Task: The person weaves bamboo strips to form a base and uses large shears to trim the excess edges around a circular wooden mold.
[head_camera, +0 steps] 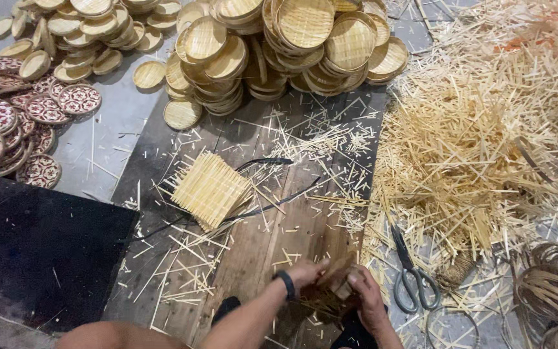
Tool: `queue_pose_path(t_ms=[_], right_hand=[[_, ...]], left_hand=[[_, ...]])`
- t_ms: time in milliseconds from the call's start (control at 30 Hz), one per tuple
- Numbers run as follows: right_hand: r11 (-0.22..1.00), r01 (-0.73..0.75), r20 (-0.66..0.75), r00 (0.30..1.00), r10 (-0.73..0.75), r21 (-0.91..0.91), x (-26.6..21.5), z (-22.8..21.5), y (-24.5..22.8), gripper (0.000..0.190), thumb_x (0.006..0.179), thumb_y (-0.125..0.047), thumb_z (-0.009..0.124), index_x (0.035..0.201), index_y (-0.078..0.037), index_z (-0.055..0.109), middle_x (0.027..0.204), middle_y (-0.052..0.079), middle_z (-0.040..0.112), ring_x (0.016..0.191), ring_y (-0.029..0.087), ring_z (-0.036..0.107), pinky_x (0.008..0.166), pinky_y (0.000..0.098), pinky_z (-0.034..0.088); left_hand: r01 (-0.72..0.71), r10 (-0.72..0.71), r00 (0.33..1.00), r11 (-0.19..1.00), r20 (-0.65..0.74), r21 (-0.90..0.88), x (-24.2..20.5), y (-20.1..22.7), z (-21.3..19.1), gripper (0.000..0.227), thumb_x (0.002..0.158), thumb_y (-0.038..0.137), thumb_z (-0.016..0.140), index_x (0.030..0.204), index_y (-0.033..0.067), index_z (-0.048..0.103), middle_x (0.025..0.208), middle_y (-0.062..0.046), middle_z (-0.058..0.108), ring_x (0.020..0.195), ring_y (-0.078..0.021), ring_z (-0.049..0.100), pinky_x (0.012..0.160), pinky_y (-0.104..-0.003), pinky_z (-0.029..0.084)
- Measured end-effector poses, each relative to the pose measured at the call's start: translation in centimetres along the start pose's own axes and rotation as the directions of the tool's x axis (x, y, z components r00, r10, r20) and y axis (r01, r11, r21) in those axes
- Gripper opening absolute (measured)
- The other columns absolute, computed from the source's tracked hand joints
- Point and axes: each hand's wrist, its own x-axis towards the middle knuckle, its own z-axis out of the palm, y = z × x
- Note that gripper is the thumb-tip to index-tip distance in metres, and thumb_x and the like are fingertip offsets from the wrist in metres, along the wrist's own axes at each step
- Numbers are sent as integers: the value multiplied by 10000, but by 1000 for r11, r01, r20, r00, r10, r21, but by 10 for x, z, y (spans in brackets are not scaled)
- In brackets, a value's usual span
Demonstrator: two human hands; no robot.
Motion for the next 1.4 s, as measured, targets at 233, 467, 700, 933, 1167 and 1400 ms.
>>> queue_pose_path(t_ms=[233,467,700,933,1167,1400], right_hand=[[948,-55,-191,981,-6,-314,23,-12,7,571,949,-449,564,1331,-30,628,1101,118,744,958,242,701,851,378,553],[980,-88,-190,980,53,-180,48,-6,30,372,938,-203,676,1259,-14,677,896,114,712,730,230,648,621,347,543],[971,-237,-151,961,231,-22,30,2,33,284,957,-227,618,1130,-20,532,870,184,716,697,289,687,571,367,534],[987,-131,-135,981,143,94,30,-36,64,303,977,-238,630,1150,9,604,903,127,660,782,244,677,664,366,564],[993,120,-154,981,-118,5,29,-28,44,349,1032,-306,587,1179,5,643,954,97,675,799,193,646,674,313,531],[988,6,-167,986,-32,-156,40,-12,10,215,918,-239,738,961,-44,656,738,-22,586,600,85,518,522,255,433]], left_hand=[[-450,293,881,764,-372,-463,80,-47,17,312,876,195,794,1148,51,742,989,-68,754,873,-180,681,779,-333,575],[-507,562,635,821,-531,262,64,-24,-64,517,800,366,855,1190,74,683,1052,-107,728,964,-268,716,859,-411,578],[176,739,103,645,-665,744,-17,-17,-247,915,584,428,898,1263,-97,581,1243,-363,579,1176,-515,548,1023,-546,439],[-168,397,518,916,-758,365,-46,-33,-288,463,806,326,796,1218,122,740,1216,-168,720,1088,-326,709,973,-410,542],[-267,803,-359,399,-475,877,-89,-5,-202,366,899,-31,654,1262,8,675,1258,-187,703,1195,-360,682,1073,-451,533],[-491,975,96,-127,199,862,-79,-35,-20,485,840,43,702,1320,61,639,1395,-138,657,1364,-283,608,1166,-431,508]])
